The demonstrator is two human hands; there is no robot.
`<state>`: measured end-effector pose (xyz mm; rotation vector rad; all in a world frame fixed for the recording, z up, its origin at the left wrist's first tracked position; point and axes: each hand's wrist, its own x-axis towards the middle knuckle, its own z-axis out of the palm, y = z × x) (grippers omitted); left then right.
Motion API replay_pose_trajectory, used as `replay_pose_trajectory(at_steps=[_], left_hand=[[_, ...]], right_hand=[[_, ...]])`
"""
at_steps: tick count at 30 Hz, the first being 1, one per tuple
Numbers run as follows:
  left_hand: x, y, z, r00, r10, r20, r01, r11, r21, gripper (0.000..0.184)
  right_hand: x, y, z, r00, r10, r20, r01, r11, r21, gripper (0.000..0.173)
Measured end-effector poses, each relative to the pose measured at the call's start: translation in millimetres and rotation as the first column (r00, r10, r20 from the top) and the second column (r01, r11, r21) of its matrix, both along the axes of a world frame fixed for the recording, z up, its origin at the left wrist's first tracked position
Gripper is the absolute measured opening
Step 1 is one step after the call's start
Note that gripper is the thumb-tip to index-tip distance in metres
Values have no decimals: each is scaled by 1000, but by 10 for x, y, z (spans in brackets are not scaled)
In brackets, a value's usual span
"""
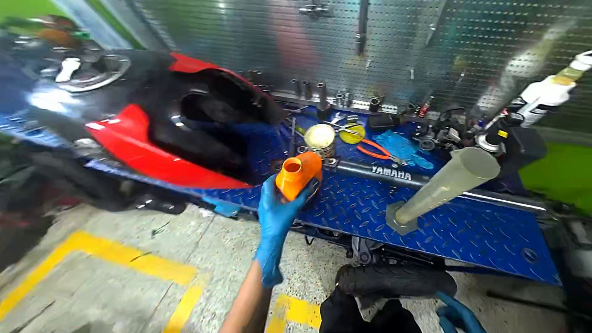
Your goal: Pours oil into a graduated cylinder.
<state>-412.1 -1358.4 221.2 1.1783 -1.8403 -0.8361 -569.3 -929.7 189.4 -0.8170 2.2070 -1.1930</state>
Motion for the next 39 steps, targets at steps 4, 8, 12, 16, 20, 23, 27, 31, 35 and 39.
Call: replay_pose_trajectory(at_steps=[4,8,12,16,20,23,27,31,35,39], left_hand=[[137,401,180,939,-342,-25,341,938,-56,91],[37,875,469,644,-743,-184,752,659,-30,74],[-329,1204,679,291,-912,-289,951,309,-19,68],[-698,1458,801,166,-910,-380,976,206,-66,74],[-854,1428,751,326,-909,-258,926,362,-106,77],[-935,1183,182,621,-780,-71,783,620,39,73],[-1147,1057,-497,665,-701,258,663,713,229,87],[-1399,1147,-701,557,-680,477,667,708,232,88],[-1455,1173,-775,503,-655,564,676,705,215,81],[-1471,1159,-778,508,-664,548,656,711,254,79]], right_hand=[[-24,-632,458,981,48,-186,-92,968,-235,39],[-78,-841,742,957,134,-256,-207,936,-283,98],[-19,-703,1047,977,125,-172,-178,923,-340,99],[47,-486,1295,952,-100,-288,-27,914,-404,78],[-111,-369,1582,855,-271,-442,50,892,-450,67],[-360,-205,1799,710,-369,-599,113,900,-420,73],[-867,-195,2208,490,-272,-828,112,962,-250,82],[-1152,-287,2512,384,-103,-918,92,993,-73,82],[-1266,-365,2630,314,12,-949,74,997,37,79],[-1330,-438,2679,282,79,-956,53,994,98,76]])
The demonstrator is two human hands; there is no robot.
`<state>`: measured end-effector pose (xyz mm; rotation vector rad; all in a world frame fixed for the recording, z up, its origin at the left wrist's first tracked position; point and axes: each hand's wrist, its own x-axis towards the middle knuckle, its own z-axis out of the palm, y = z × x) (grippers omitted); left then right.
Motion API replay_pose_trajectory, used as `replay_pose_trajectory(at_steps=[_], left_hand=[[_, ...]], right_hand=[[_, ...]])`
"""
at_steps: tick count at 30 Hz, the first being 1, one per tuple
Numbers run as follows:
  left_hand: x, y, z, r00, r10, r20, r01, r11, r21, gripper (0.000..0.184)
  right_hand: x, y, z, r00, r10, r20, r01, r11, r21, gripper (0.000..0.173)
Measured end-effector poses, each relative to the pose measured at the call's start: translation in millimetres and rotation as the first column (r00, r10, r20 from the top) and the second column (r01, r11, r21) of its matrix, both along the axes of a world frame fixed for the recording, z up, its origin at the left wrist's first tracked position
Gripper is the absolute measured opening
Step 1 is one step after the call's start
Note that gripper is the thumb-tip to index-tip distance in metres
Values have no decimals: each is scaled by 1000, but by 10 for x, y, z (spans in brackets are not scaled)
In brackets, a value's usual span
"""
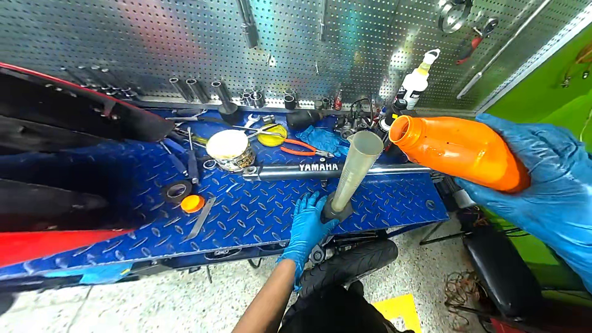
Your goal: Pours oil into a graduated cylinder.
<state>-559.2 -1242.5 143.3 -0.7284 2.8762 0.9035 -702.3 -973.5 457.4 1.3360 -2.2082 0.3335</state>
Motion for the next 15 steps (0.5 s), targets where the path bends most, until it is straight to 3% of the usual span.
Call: replay_pose_trajectory(at_steps=[15], left_hand=[[-22,8,4,999,11,40,-11,1000,-2,81]], right_hand=[[-77,-140,220,995,71,-76,-57,983,173,76]])
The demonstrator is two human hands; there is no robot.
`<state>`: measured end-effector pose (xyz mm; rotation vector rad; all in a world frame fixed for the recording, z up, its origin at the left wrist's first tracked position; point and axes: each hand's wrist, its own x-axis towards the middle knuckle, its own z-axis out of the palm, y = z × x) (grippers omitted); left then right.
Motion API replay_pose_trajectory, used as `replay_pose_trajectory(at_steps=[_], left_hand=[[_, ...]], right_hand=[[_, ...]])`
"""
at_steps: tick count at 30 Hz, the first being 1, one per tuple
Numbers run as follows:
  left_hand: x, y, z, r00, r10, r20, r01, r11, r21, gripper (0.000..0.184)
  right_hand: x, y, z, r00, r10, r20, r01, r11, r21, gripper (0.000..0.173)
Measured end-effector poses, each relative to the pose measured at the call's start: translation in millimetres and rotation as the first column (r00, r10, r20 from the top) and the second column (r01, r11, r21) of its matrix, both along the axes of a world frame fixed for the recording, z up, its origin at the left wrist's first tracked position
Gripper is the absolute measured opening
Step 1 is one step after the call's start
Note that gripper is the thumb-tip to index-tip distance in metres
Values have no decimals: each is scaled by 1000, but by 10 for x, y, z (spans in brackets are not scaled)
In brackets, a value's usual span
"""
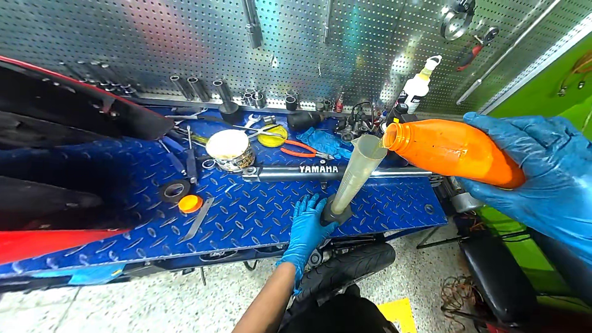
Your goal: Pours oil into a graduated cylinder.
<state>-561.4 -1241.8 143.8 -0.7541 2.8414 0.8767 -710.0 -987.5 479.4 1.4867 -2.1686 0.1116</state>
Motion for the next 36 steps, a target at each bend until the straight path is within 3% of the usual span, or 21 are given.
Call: replay_pose_trajectory(at_steps=[29,36], left_hand=[[39,21,-52,996,12,-88,-11,1000,15,80],[39,22,-97,989,15,-146,-16,1000,-2,80]], right_hand=[[0,18,188,997,-79,-8,79,990,113,77],[-320,250,22,978,-41,-203,77,982,175,83]])
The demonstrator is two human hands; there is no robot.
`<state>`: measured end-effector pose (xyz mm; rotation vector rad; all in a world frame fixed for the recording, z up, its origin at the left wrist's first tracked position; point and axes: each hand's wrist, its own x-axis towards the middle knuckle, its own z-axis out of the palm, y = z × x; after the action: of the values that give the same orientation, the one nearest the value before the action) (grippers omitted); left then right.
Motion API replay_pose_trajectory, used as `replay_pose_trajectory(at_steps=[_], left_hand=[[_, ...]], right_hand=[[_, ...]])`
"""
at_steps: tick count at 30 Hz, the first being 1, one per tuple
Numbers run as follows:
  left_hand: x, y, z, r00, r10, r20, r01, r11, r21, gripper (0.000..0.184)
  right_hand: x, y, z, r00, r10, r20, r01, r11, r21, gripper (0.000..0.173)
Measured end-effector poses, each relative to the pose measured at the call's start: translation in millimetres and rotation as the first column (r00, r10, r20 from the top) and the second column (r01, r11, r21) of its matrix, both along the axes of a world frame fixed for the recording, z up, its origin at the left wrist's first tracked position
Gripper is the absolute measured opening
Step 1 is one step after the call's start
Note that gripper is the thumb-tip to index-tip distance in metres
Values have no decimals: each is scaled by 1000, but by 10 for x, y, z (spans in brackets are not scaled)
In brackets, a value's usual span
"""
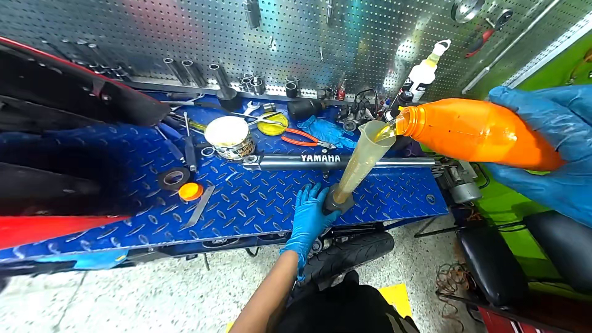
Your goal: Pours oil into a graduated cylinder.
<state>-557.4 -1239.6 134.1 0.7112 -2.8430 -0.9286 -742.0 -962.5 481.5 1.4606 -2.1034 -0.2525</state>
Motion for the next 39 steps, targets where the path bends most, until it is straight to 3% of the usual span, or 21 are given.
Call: replay_pose_trajectory(at_steps=[7,13,39], left_hand=[[7,8,12,1000,6,10,-6,1000,8,81],[1,-7,46,999,-4,49,3,999,35,81],[-1,-3,52,999,-11,53,9,1000,23,82]], right_hand=[[-107,108,-83,1000,4,-20,-4,1000,0,85],[367,-273,185,981,-46,191,56,997,-46,78],[379,-284,49,957,-53,285,97,985,-142,87]])
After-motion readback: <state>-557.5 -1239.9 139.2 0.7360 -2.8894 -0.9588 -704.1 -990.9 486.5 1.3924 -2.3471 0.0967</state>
